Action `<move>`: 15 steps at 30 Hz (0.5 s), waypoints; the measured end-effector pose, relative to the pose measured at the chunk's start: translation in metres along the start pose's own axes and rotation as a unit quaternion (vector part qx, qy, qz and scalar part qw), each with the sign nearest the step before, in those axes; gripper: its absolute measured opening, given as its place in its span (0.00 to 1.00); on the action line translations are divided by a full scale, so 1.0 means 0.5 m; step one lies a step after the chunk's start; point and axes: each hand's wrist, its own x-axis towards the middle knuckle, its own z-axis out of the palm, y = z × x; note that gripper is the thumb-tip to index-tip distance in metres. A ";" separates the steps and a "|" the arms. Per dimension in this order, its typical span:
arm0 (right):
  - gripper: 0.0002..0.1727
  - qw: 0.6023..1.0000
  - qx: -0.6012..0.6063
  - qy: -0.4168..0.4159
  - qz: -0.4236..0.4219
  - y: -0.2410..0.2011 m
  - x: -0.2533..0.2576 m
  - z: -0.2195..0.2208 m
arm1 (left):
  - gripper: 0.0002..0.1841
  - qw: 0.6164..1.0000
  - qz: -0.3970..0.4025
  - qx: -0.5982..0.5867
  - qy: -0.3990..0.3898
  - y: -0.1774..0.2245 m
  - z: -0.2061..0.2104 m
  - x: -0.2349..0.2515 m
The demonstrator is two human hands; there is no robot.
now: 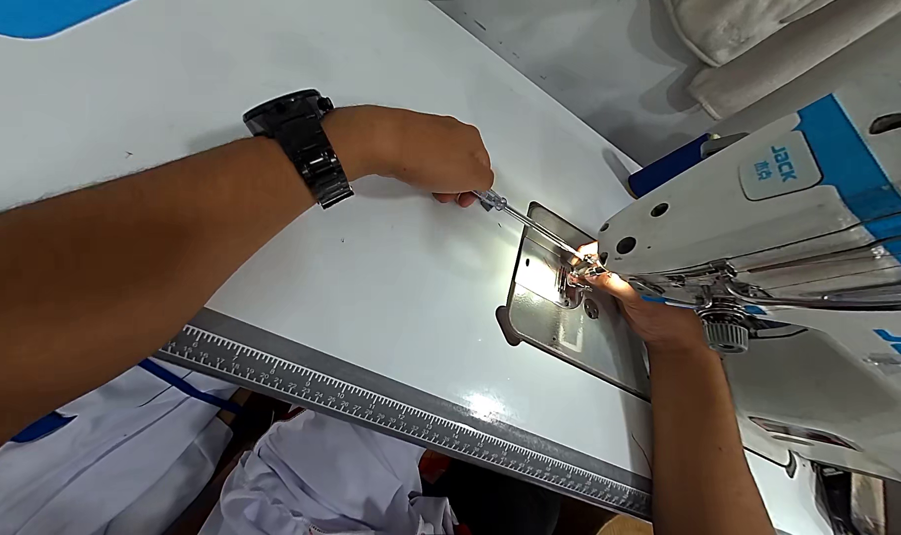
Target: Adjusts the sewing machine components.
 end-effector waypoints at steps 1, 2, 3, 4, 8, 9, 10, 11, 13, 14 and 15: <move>0.16 1.000 0.008 0.008 -0.005 -0.020 -0.003 0.016 | 0.22 1.000 0.015 -0.025 -0.005 -0.006 -0.003 0.000; 0.16 1.000 0.016 0.010 -0.016 -0.045 -0.005 0.036 | 0.18 0.997 0.039 -0.067 -0.008 -0.015 -0.004 0.001; 0.16 0.999 0.023 0.005 -0.029 -0.059 -0.005 0.047 | 0.12 0.992 0.060 -0.112 -0.011 -0.025 -0.005 0.004; 0.15 0.999 0.025 0.006 -0.035 -0.063 -0.005 0.051 | 0.07 0.986 0.071 -0.149 -0.017 -0.032 -0.007 0.006; 0.15 0.999 0.028 0.008 -0.030 -0.051 -0.004 0.041 | 0.12 0.983 0.094 -0.156 0.002 -0.034 0.016 0.021; 0.16 0.999 0.021 -0.003 -0.030 -0.034 -0.003 0.026 | 0.13 0.985 0.102 -0.138 0.007 -0.033 0.020 0.023; 0.16 1.000 0.013 -0.011 -0.026 -0.008 -0.001 0.005 | 0.13 0.987 0.100 -0.128 0.009 -0.030 0.020 0.023; 0.17 1.000 0.002 -0.007 -0.022 0.006 -0.001 -0.005 | 0.12 0.988 0.084 -0.129 0.004 -0.026 0.017 0.019; 0.17 1.000 -0.007 0.013 -0.016 0.017 -0.001 -0.012 | 0.06 0.988 0.018 -0.156 -0.007 -0.013 0.013 0.010; 0.17 1.000 -0.007 0.017 -0.016 0.018 0.000 -0.012 | 0.12 0.982 -0.026 -0.184 -0.021 -0.004 0.011 0.005; 0.17 1.000 -0.006 0.016 -0.014 0.017 0.000 -0.010 | 0.17 0.975 -0.057 -0.210 -0.033 0.002 0.009 0.002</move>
